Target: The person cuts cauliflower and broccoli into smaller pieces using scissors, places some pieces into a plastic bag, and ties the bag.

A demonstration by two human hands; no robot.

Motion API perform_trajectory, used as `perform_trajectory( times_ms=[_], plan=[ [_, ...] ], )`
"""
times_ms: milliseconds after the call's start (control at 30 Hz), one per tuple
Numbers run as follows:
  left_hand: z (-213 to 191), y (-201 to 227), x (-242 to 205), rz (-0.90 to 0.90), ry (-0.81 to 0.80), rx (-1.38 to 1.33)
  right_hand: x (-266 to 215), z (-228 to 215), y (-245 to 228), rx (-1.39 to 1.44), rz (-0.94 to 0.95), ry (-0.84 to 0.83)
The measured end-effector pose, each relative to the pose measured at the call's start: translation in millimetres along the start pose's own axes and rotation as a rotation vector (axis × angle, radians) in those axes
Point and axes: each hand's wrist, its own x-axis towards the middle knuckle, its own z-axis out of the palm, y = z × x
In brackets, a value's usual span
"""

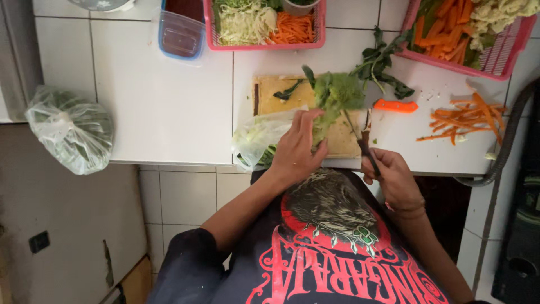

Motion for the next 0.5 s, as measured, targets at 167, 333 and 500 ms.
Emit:
perform_trajectory(
  times_ms=[167,333,500],
  plan=[
    [22.4,-35.6,-6.5,-0.124,-0.007,-0.14,10.0,-29.7,51.4,-0.018,0.125,-0.016],
    [7.1,-76.7,6.3,-0.258,0.097,-0.313,24.1,-55.0,156.7,-0.28,-0.317,0.219],
    [-20.3,-81.4,1.7,-0.285,0.111,-0.302,48.9,-90.7,231.0,-0.954,-0.693,1.159]
  ],
)
